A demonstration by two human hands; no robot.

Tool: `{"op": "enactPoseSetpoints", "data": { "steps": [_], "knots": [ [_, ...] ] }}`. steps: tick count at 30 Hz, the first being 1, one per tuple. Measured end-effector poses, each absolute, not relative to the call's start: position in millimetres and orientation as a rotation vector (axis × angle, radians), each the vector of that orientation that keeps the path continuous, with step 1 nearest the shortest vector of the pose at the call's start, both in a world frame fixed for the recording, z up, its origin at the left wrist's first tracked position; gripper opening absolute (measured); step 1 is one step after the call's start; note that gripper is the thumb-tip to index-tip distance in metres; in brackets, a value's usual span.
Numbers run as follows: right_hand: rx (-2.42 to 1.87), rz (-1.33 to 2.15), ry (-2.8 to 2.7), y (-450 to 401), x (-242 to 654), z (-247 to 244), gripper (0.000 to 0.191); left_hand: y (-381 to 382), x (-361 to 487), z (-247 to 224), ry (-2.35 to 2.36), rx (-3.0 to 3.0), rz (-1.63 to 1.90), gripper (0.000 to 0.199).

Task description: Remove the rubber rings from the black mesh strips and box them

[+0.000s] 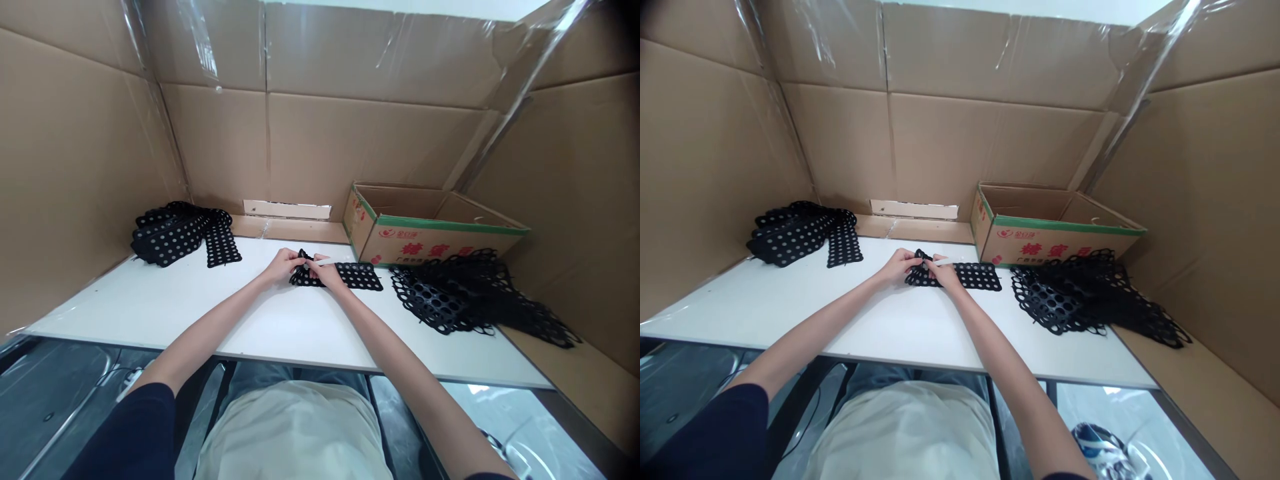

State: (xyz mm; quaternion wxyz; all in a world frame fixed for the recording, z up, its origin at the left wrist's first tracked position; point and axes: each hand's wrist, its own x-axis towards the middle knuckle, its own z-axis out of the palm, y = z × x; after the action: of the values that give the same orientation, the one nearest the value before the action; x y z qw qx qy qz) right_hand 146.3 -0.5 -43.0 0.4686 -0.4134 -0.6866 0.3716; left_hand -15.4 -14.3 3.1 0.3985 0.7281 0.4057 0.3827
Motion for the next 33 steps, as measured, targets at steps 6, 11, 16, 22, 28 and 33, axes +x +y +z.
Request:
{"op": "enactPoseSetpoints", "data": {
  "steps": [6,11,16,22,28,33],
  "knots": [
    [-0.96,0.882,-1.733,-1.5,144.4,-41.5,0.023,3.4,-38.8,-2.2,1.167,2.116,0.719,0.033],
    [-0.909,0.996,-1.703,0.5,148.0,-41.9,0.024,12.8,-52.9,-8.2,1.269,2.209,0.617,0.028],
    [-0.895,1.055,-1.683,-2.4,149.9,-39.0,0.019,8.8,-46.7,-9.9,1.222,2.201,0.8,0.015],
    [-0.904,1.176,-1.604,-1.7,149.4,-35.9,0.014,14.1,-35.4,-21.8,1.371,2.063,0.893,0.038],
    [-0.882,1.209,-1.481,-0.1,150.2,-34.2,0.013,20.1,-34.0,-24.0,1.29,1.943,0.815,0.029],
    [-0.89,1.197,-1.513,-0.5,149.7,-34.2,0.013,20.5,-32.2,-22.3,1.256,1.954,0.798,0.026]
  ]
}}
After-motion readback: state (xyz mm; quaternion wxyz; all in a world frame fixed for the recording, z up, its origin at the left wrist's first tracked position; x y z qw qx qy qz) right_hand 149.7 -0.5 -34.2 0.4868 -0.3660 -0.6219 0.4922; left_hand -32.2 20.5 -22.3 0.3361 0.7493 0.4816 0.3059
